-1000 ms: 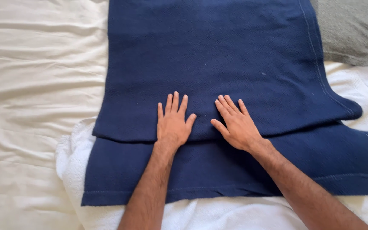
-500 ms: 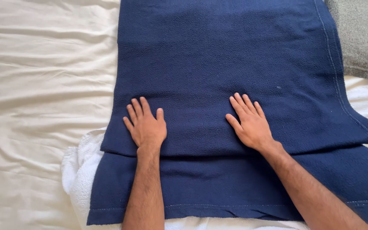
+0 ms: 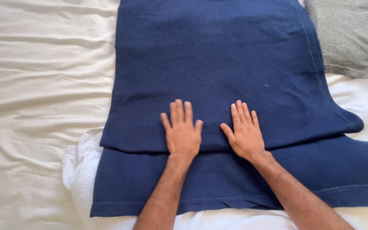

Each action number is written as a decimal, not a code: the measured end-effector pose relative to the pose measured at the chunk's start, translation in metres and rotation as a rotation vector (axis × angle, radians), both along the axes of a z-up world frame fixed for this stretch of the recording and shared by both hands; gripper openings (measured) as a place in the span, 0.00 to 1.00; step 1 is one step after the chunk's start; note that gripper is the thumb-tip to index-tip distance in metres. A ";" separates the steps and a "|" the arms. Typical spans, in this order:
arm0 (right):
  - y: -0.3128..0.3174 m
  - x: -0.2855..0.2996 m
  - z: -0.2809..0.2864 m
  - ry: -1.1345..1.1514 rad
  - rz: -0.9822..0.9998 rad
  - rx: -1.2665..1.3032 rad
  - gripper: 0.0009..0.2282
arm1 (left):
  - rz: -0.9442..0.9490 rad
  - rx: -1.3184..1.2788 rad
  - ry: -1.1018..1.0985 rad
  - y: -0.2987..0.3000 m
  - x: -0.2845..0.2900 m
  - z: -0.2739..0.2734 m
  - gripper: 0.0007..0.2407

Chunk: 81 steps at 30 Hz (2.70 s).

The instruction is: The person folds a dark blue towel on a white bedsheet. They first roll the towel from one end to the other, then unroll it and fold it into a neat rectangular shape by hand.

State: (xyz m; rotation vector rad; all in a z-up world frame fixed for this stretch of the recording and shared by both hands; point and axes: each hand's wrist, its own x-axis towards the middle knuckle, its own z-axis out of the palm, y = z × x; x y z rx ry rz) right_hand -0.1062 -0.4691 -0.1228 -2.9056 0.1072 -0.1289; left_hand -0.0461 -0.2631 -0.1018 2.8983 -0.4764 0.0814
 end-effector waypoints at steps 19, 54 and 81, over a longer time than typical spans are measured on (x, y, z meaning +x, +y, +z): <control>0.010 -0.047 0.014 0.166 0.013 0.000 0.37 | -0.064 -0.011 0.192 0.004 -0.017 -0.015 0.32; -0.124 -0.049 0.167 0.733 -0.549 -0.203 0.34 | -0.187 -0.134 -0.088 -0.032 -0.019 -0.008 0.27; -0.255 -0.042 0.048 0.606 -0.493 -0.009 0.44 | -0.311 -0.216 -0.009 -0.154 -0.033 -0.024 0.29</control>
